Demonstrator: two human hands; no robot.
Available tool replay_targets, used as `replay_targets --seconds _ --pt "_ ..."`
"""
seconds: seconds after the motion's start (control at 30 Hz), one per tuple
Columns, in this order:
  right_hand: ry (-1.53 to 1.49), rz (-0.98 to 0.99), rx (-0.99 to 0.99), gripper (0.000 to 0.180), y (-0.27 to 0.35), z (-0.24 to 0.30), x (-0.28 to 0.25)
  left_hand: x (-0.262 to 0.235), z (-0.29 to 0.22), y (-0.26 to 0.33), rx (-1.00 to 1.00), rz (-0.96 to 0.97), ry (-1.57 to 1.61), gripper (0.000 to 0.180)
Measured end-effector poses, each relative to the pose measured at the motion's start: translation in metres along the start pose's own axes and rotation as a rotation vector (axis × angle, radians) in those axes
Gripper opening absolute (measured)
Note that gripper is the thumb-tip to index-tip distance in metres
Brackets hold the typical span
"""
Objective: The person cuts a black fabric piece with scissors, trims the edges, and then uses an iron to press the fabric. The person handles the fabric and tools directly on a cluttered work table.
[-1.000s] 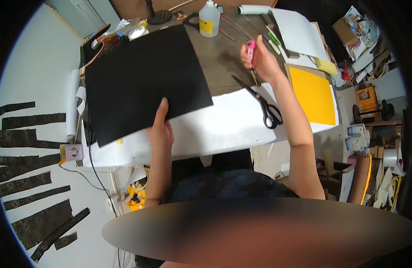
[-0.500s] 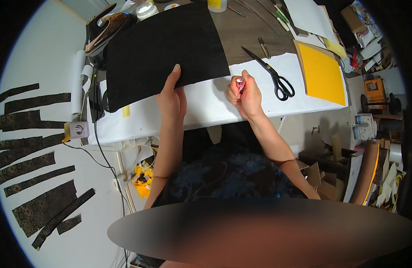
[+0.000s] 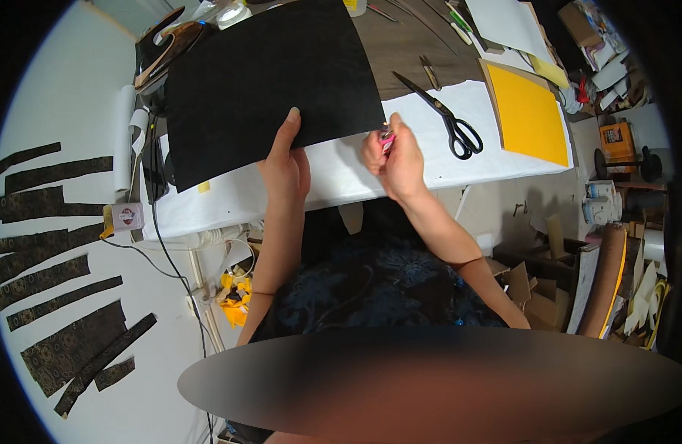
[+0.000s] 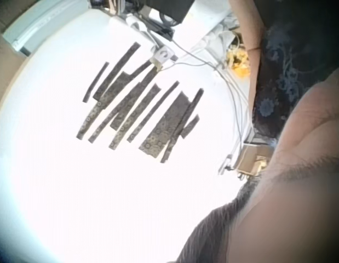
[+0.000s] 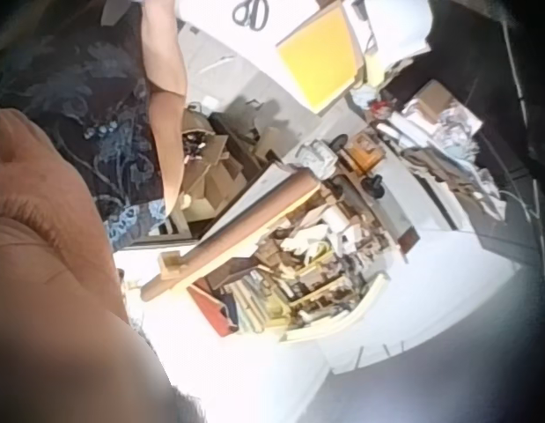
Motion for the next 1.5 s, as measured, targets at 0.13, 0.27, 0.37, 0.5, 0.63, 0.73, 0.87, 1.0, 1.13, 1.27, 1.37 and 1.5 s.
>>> replay_targets --seconds 0.13,0.27,0.37,0.5,0.63,0.73,0.87,1.0,1.13,1.27,1.37,1.5 --pt "-0.051 -0.022 -0.028 0.055 0.001 0.007 0.0 0.004 -0.001 0.006 0.022 0.029 0.004 0.023" --pt "-0.036 -0.007 -0.007 0.055 0.003 0.006 0.003 0.013 -0.005 0.016 0.077 0.04 -0.011 0.031" --pt "0.0 -0.04 -0.032 0.057 0.004 0.008 0.001 0.015 -0.004 0.021 0.09 0.049 0.005 0.036" --pt "0.015 0.065 -0.013 0.06 0.008 0.004 0.016 0.011 0.001 0.021 0.103 0.061 0.06 0.031" --pt "-0.077 -0.066 -0.054 0.063 -0.002 0.019 -0.006 0.005 0.003 0.021 0.098 0.075 0.076 0.029" --pt "0.004 0.001 -0.148 0.066 -0.008 0.043 -0.013 0.005 0.002 0.024 0.099 0.092 0.073 0.03" --pt "0.078 0.059 -0.214 0.068 -0.018 0.061 -0.023 0.006 0.001 0.025 0.108 0.12 0.049 0.033" --pt "0.643 0.012 -0.314 0.052 -0.032 0.074 -0.069 -0.015 -0.008 0.028 0.111 0.059 -0.008 0.036" --pt "1.686 -0.082 -0.47 0.024 -0.055 0.098 -0.141 -0.055 -0.036 0.031 0.167 -0.062 -0.061 0.036" --pt "2.188 -0.292 -0.307 0.016 -0.074 0.114 -0.206 -0.097 -0.059 0.041 0.237 -0.229 -0.058 0.038" --pt "2.259 -0.286 -0.633 0.014 -0.1 0.117 -0.168 -0.108 -0.07 0.052 0.312 -0.254 -0.05 0.044" --pt "1.487 0.235 -0.664 0.014 -0.202 0.039 -0.083 -0.111 -0.075 0.056 0.348 -0.358 -0.123 0.045"
Point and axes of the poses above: each hand's wrist, its own y-axis away from the middle knuckle, its own x-axis out of the palm, z = x × y, the point moved 10 cm from there along -y, towards the middle knuckle, and after that the axes turned 12 degrees about -x, right-handed, at the moved point
